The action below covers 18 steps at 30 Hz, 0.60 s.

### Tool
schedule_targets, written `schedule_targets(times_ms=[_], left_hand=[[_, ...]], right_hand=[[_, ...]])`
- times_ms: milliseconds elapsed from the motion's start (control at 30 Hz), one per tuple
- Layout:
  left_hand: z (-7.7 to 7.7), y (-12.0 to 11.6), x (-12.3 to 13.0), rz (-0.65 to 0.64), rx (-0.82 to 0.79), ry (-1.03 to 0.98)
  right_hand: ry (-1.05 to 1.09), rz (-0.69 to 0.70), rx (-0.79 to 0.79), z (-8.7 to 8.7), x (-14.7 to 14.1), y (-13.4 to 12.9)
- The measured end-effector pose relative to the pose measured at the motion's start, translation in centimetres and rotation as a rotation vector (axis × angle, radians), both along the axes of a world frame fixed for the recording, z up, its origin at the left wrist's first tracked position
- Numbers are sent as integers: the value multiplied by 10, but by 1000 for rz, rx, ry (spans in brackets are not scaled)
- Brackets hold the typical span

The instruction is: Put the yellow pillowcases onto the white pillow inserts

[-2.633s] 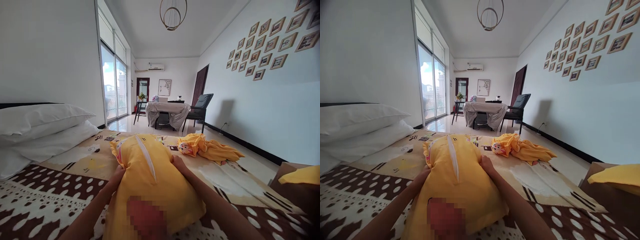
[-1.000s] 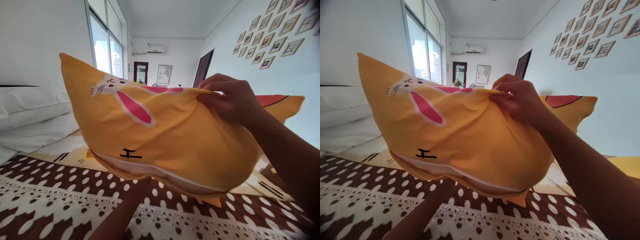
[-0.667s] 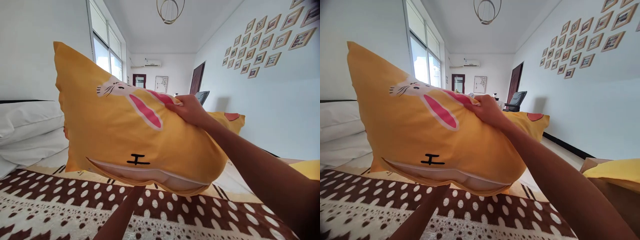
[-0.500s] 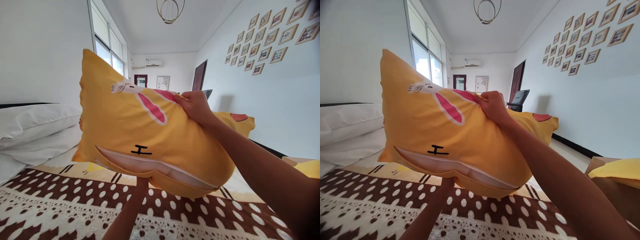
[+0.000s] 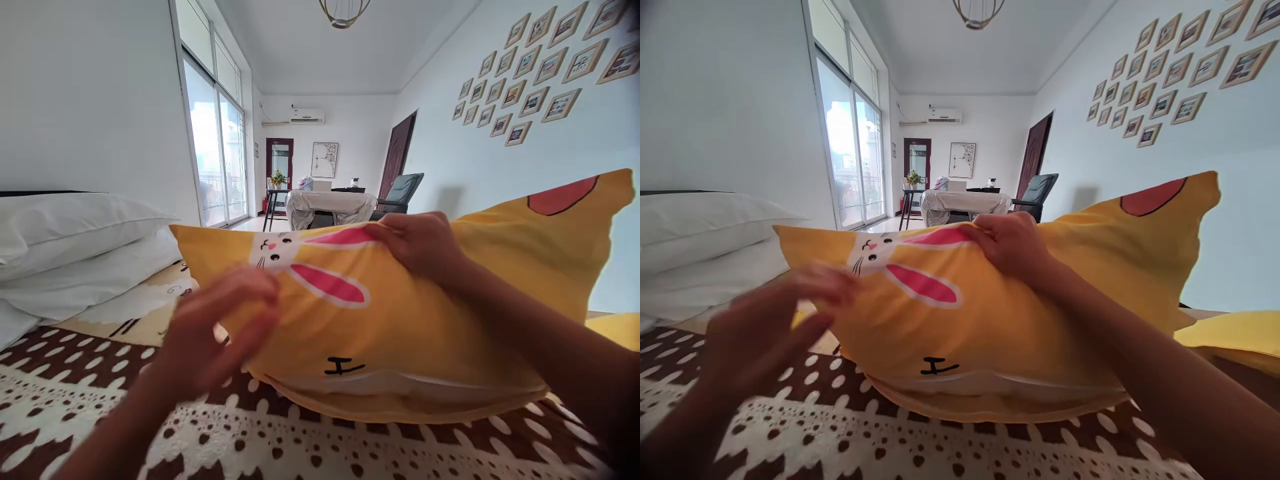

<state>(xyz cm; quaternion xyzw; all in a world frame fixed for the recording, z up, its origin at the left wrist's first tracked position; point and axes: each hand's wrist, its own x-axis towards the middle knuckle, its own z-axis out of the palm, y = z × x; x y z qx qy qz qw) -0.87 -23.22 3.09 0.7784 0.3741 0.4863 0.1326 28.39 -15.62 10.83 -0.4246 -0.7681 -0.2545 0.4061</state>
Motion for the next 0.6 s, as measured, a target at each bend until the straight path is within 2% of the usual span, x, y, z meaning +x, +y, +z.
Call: schedule_targets(times_ms=[33, 67, 100, 167, 233, 267, 367, 433, 533, 600], left_hand=[[20, 14, -9, 189, 266, 117], [36, 30, -18, 314, 409, 265], [46, 48, -25, 343, 437, 424], [49, 81, -34, 365, 261, 639], [36, 102, -38, 361, 71, 760], [27, 107, -38, 363, 54, 784], [3, 101, -36, 376, 266, 734], [-2, 88, -38, 358, 350, 681], [4, 72, -46, 245, 186, 697], [9, 68, -51, 185, 70, 720]], right_hand=[[-12, -5, -13, -8, 1, -1], [-20, -10, -23, -15, 3, -3], [-25, -15, -32, -22, 5, -4], [-50, -17, -52, -34, 15, -6], [-131, -3, -76, -44, 30, -7], [-189, 5, -91, -47, 42, -7], [-341, -8, -142, -52, 92, -6], [-359, -69, -201, -52, 139, -6], [-266, -193, -286, -52, 214, -10], [-190, -249, -316, -52, 248, -14]])
